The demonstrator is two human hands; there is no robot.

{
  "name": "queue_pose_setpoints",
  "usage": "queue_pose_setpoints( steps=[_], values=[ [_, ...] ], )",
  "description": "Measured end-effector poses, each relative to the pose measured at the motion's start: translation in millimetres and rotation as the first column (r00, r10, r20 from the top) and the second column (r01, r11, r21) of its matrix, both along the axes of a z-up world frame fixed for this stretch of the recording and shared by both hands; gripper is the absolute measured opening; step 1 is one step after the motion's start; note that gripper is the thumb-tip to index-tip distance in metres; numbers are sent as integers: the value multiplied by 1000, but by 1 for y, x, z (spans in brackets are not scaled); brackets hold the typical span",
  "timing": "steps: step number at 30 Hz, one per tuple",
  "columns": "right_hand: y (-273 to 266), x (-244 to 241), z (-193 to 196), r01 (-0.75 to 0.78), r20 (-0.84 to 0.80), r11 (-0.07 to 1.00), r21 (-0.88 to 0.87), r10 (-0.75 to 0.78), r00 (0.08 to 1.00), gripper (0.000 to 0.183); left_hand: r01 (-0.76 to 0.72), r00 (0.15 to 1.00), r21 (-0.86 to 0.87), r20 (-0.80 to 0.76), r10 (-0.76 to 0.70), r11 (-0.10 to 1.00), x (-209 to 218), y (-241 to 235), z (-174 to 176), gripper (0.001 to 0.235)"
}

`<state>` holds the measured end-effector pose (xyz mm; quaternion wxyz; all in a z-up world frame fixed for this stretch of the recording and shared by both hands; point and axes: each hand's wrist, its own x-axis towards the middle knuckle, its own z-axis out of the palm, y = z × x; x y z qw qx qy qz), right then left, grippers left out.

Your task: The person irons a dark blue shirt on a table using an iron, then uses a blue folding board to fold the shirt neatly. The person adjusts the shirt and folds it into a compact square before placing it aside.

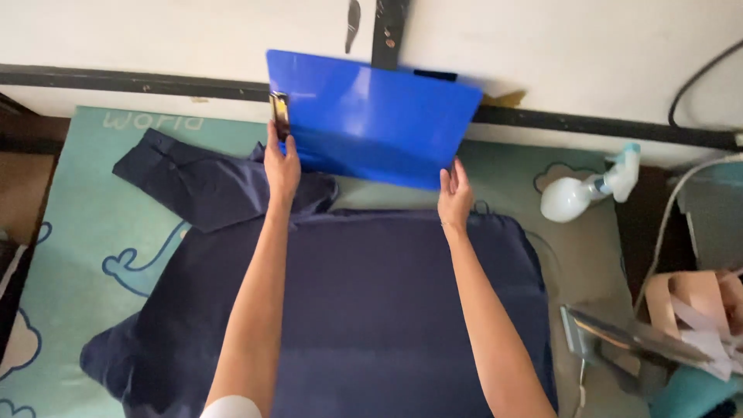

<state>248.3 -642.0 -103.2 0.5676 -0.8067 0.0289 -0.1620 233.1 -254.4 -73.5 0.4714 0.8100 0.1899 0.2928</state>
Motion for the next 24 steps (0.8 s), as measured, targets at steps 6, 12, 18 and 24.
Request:
queue_pose_setpoints(
  steps=[6,12,18,24],
  values=[
    [-28,14,-31,150,12,982,113,-152,988,47,120,993,-51,6,-120,991,-4,0,25,52],
    [-74,-85,5,227,-94,966,121,-216,972,47,252,958,-42,155,-243,967,-77,-43,113,53],
    [-83,-276,45,175,-458,981,85,-118,881,64,167,985,47,40,-169,985,-255,-65,79,47],
    [-60,-398,41,-192,-586,978,-80,110,803,58,-81,863,-104,-505,18,991,-437,-27,56,52]
  ],
)
